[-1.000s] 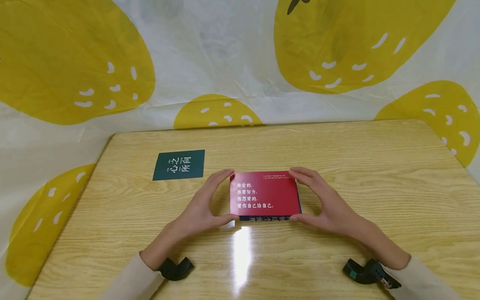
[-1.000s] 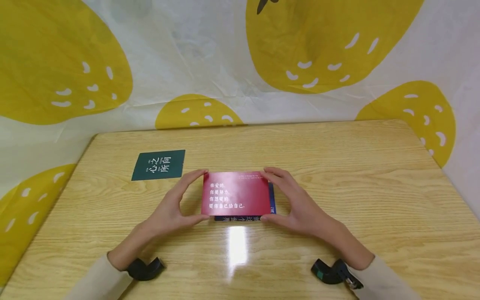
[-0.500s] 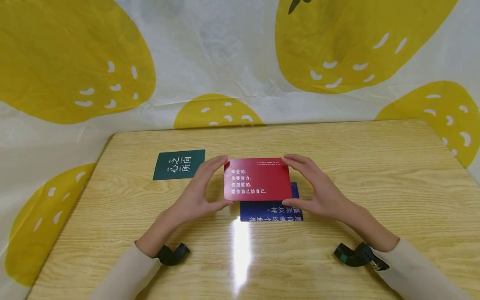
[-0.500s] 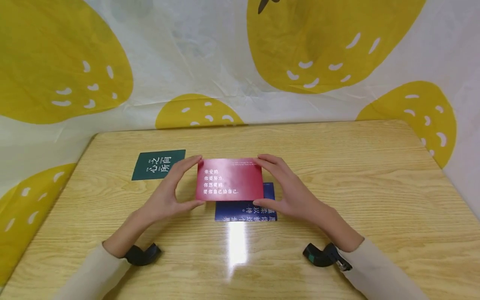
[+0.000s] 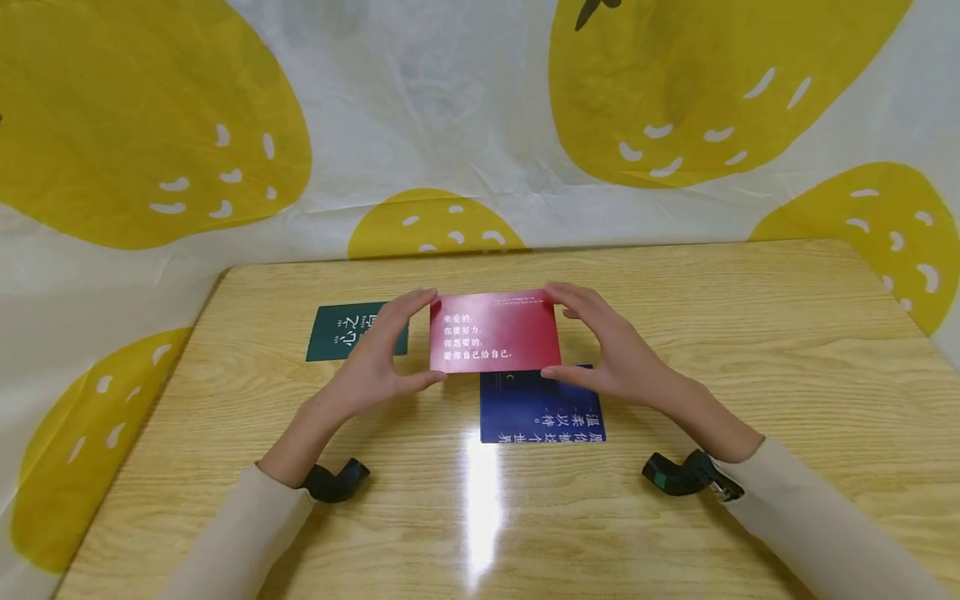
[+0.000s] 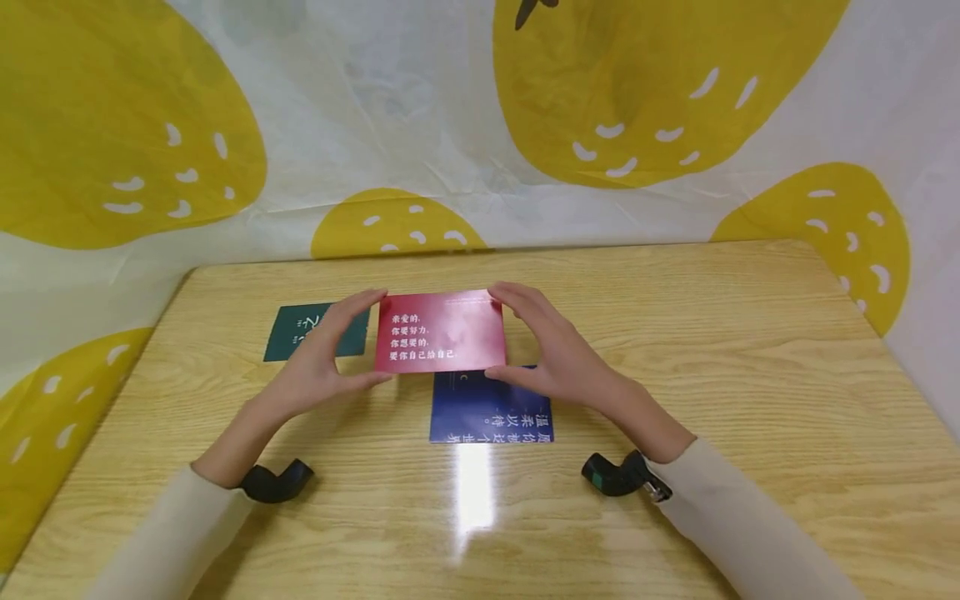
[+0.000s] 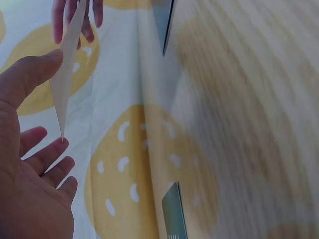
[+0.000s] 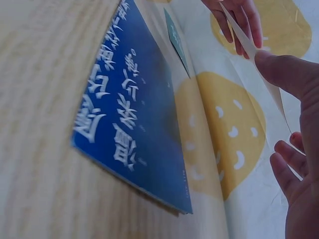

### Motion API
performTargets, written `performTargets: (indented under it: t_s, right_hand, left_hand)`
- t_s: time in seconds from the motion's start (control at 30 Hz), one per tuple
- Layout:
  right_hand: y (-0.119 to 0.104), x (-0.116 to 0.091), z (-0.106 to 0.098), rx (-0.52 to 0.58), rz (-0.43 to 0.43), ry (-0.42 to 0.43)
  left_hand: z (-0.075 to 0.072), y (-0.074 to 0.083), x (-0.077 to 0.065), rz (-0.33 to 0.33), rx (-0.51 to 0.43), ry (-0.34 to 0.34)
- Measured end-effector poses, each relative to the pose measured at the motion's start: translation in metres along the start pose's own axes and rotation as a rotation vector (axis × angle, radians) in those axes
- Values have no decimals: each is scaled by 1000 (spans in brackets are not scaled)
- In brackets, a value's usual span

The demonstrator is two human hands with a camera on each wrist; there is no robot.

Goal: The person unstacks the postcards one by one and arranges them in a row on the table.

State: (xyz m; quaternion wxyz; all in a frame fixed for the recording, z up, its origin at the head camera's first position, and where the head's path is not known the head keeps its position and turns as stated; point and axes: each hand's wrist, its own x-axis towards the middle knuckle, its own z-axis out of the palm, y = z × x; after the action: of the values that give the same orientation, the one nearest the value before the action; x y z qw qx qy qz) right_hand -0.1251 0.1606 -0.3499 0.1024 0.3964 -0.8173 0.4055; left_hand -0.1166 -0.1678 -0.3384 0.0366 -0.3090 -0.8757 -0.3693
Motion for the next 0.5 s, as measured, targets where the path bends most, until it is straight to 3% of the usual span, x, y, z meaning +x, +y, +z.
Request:
performTargets:
  t_s: [0.5]
  right_hand:
    - [14,27,8,-22,-15,-22]
  left_hand:
    - [-15,-16,13,-102,67,-44]
